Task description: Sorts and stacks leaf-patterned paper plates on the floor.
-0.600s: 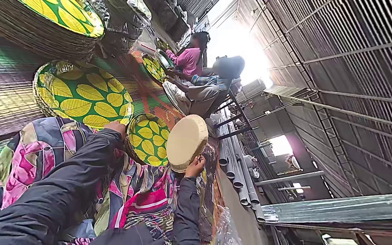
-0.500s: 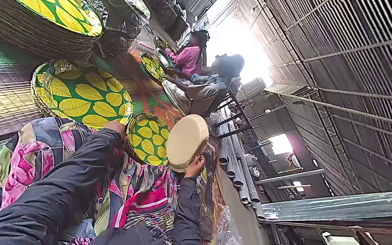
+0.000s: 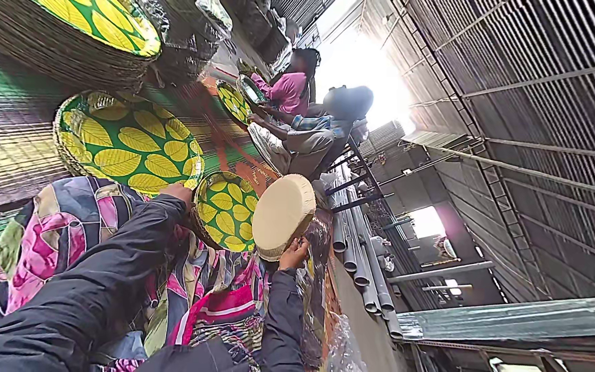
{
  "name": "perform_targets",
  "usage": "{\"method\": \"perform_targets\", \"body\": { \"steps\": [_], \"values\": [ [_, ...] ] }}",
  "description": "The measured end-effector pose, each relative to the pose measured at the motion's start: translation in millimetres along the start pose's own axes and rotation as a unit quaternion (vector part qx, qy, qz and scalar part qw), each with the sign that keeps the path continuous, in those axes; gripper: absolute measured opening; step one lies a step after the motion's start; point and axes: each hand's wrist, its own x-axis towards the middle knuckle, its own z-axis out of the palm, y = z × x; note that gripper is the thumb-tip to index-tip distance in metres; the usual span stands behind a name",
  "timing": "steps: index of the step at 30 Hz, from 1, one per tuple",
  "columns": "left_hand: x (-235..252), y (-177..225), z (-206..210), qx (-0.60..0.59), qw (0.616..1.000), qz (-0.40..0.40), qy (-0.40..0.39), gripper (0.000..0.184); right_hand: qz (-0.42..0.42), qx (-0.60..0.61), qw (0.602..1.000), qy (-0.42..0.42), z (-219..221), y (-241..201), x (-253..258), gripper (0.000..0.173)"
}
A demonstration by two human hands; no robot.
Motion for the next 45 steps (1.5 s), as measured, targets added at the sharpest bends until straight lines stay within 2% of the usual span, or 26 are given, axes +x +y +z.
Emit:
{"method": "perform_targets", "body": {
  "steps": [3,6,9,12,15,17,20,21,23,26,28,31,32,34,36,38,45],
  "values": [
    [0.4,-1.1,5.1,-0.023,0.999,-0.009,0.035,0.043,0.016,-0.011,1.000,0.001,-4.1,-0.8,0.4,0.037],
    [-5.3,0.3,4.4,-0.118,0.979,-0.040,0.161,0.071,0.024,-0.008,1.000,0.003,-1.9,0.8,-1.1,0.037],
    [-11.3,1.3,-4.5,-0.189,0.946,-0.005,0.263,0.070,0.021,-0.001,1.000,-0.006,5.7,3.5,-10.9,0.037],
    [-17.7,-2.0,-9.0,-0.261,0.914,0.038,0.308,0.068,-0.037,-0.018,0.999,-0.035,18.1,-1.3,-27.9,0.037],
    [-24.2,-2.6,-15.6,-0.320,0.878,0.025,0.356,0.067,-0.145,-0.078,0.976,-0.145,37.8,-15.9,-55.0,0.036],
    [-26.7,-4.4,-18.3,-0.353,0.883,0.004,0.309,0.070,-0.244,-0.123,0.936,-0.221,54.1,-23.6,-81.1,0.029],
    [-17.6,-6.6,-11.9,-0.372,0.917,-0.056,0.136,0.083,-0.355,-0.135,0.866,-0.326,73.5,-12.3,-116.6,0.033],
    [-16.1,-6.1,-11.0,-0.348,0.930,-0.065,0.095,0.083,-0.370,-0.132,0.855,-0.338,77.8,-6.9,-125.1,0.031],
    [-25.0,2.4,-16.4,-0.249,0.965,-0.076,0.044,0.081,-0.378,-0.106,0.865,-0.313,80.2,8.0,-133.7,0.027],
    [-21.7,7.9,-10.6,-0.182,0.979,-0.082,0.032,0.077,-0.335,-0.117,0.905,-0.236,70.8,24.6,-133.0,0.042],
    [-21.6,8.1,-9.5,-0.175,0.981,-0.082,0.028,0.073,-0.253,-0.136,0.936,-0.202,65.4,28.8,-130.3,0.051],
    [-25.7,9.8,-13.6,-0.174,0.981,-0.085,0.011,0.074,-0.131,-0.135,0.972,-0.142,71.8,34.5,-125.0,0.053],
    [-27.1,11.7,-15.1,-0.176,0.980,-0.087,0.010,0.074,-0.094,-0.158,0.973,-0.143,73.3,35.8,-122.5,0.054],
    [-29.3,14.3,-20.0,-0.174,0.982,-0.076,0.003,0.071,-0.031,-0.256,0.942,-0.214,71.1,30.6,-116.9,0.056],
    [-29.4,13.1,-23.0,-0.177,0.982,-0.062,0.007,0.072,-0.042,-0.305,0.913,-0.268,71.8,26.8,-116.5,0.044],
    [-29.8,13.6,-24.2,-0.181,0.982,-0.056,0.014,0.072,-0.060,-0.312,0.903,-0.290,73.0,27.1,-117.5,0.041],
    [-26.5,14.7,-22.7,-0.162,0.985,-0.049,0.028,0.067,-0.064,-0.317,0.900,-0.294,74.2,27.1,-117.1,0.040]
  ]
}}
